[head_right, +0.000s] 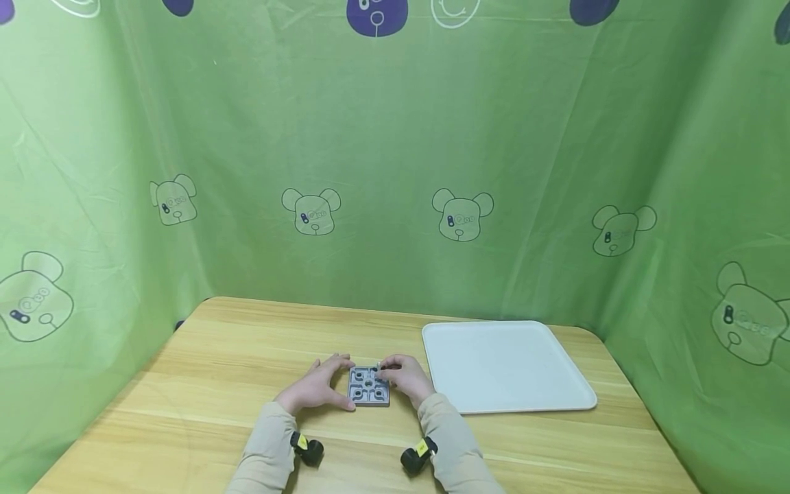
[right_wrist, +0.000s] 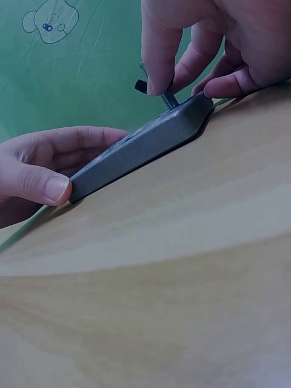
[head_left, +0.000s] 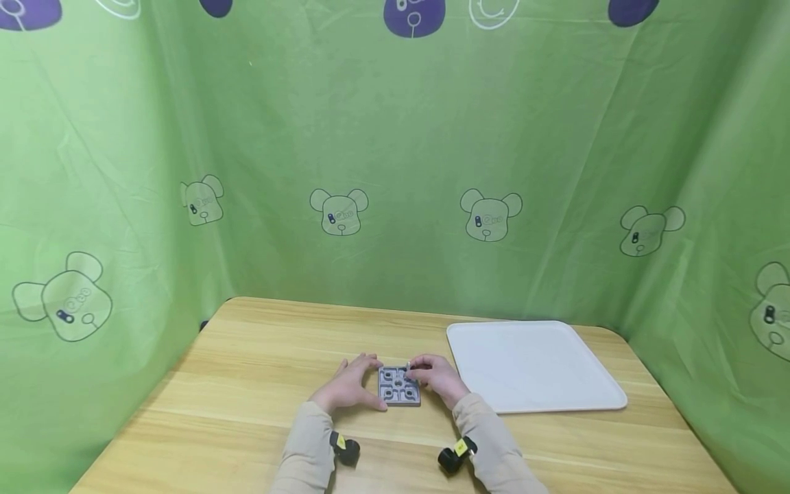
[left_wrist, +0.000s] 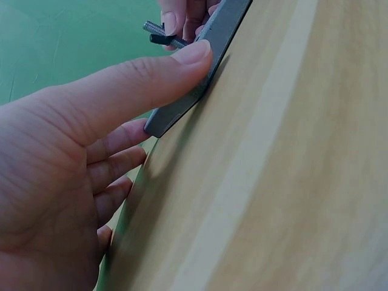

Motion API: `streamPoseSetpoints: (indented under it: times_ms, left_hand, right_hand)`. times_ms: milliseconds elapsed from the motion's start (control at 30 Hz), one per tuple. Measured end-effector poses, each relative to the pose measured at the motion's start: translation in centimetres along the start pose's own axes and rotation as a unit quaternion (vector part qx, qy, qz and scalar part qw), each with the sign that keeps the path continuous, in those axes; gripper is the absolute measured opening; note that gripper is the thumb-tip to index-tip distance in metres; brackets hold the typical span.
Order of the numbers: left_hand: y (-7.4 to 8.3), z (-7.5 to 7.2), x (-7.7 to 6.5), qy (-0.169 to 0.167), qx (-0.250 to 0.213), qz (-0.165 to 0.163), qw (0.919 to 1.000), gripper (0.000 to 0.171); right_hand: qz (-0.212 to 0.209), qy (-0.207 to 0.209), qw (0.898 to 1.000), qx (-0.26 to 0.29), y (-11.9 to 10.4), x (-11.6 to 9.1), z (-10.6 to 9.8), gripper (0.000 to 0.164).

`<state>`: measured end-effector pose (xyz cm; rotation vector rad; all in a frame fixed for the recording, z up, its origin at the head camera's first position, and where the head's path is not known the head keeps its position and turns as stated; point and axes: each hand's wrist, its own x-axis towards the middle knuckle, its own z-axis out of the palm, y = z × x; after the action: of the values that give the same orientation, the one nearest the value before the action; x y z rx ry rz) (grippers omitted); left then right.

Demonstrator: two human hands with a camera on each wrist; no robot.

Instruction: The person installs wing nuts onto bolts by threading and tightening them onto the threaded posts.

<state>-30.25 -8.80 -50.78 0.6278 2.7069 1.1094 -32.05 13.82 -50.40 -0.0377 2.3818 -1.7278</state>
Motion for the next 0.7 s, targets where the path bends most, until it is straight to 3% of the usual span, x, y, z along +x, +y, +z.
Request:
streamPoseSetpoints:
  times_ms: [200, 400, 700]
  left_hand:
    - [0.11, -0.02, -0.01, 0.0, 0.0, 0.0, 1.0, 0.087]
    - [0.08, -0.03, -0.05, 0.002, -0.003, -0.001, 1.0, 0.087]
    - [0.1, -0.02, -0.14, 0.003, -0.003, 0.001, 1.0, 0.088]
  right_hand:
    - [-0.003, -0.003, 1.0, 0.005, -0.02, -0.04, -0.05, 0.022]
    - [-0.005, -0.012, 0.999, 0.048, 0.03, 0.35, -0.37, 0.022]
    - [0.006, 0.006, 0.997, 0.083, 0.07, 0.36, -0.26, 0.025]
